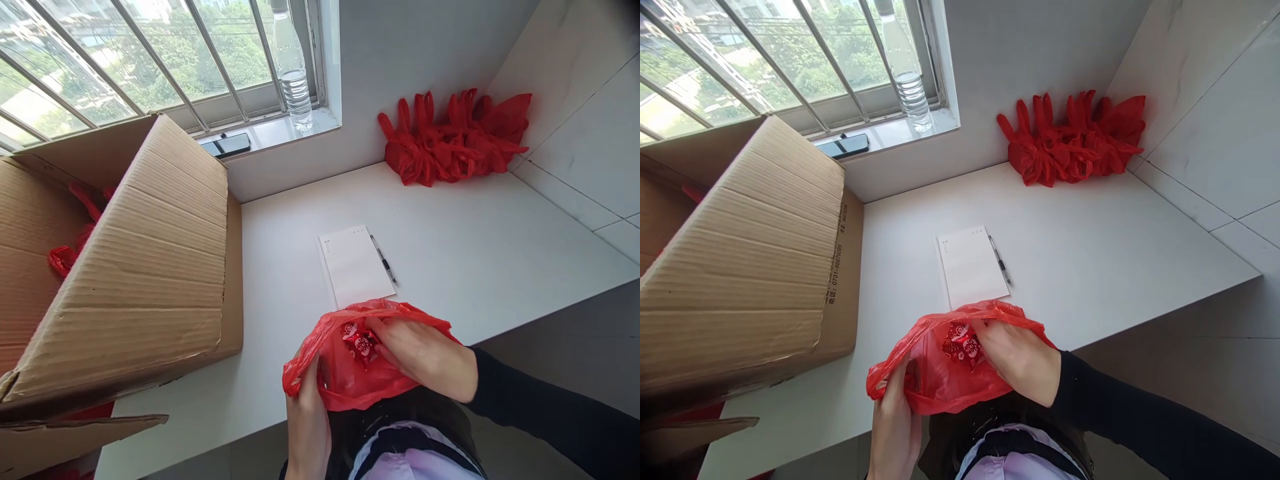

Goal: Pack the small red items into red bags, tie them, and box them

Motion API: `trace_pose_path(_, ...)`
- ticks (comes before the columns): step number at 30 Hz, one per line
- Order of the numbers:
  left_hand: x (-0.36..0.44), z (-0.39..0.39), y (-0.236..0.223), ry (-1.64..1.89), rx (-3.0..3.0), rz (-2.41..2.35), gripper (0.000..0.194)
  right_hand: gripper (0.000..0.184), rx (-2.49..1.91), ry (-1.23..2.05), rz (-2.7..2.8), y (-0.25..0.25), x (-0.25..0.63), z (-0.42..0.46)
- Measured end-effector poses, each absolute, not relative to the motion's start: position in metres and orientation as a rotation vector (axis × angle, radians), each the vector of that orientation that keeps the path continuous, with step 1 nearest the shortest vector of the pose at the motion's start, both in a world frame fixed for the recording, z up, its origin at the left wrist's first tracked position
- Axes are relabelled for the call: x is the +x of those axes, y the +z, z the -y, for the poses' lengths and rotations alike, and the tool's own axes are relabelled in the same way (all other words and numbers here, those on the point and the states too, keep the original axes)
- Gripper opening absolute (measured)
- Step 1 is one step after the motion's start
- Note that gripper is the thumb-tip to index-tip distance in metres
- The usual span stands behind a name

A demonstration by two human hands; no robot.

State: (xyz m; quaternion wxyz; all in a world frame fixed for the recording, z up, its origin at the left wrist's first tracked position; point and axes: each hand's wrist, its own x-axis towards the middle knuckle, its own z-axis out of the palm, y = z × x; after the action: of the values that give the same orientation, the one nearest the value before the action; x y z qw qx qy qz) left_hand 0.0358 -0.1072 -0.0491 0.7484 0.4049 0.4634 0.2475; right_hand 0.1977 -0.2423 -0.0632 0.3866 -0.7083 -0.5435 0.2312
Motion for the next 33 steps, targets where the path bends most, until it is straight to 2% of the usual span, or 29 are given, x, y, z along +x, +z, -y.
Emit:
trace_pose_path(7, 0.037, 0.111, -0.047, 0.528, 1.004, -0.995, 0.015, 0.041, -1.613, 0.788, 1.204, -0.073, 0.215, 0.223)
trace_pose_path(16, 0.034, 0.112, -0.051, 0.484, 1.177, -0.973, 0.021, 0.036, -1.501, 0.794, 1.098, -0.085, 0.217, 0.223)
trace_pose_path(21, 0.036, 0.111, -0.053, 0.520, 1.001, -1.031, 0.013, 0.035, -1.646, 0.760, 1.214, -0.074, 0.207, 0.220)
trace_pose_path(25, 0.031, 0.109, -0.054, 0.563, 1.016, -1.099, 0.023, 0.044, -2.033, 0.511, 1.425, -0.056, 0.197, 0.224)
trace_pose_path(28, 0.026, 0.107, -0.047, 0.575, 1.140, -1.094, 0.031, 0.040, -2.108, 0.387, 1.498, -0.036, 0.197, 0.237)
trace_pose_path(33, 0.032, 0.110, -0.015, 0.526, 1.250, -1.061, 0.075, 0.034, -2.104, 0.201, 1.573, -0.011, 0.205, 0.255)
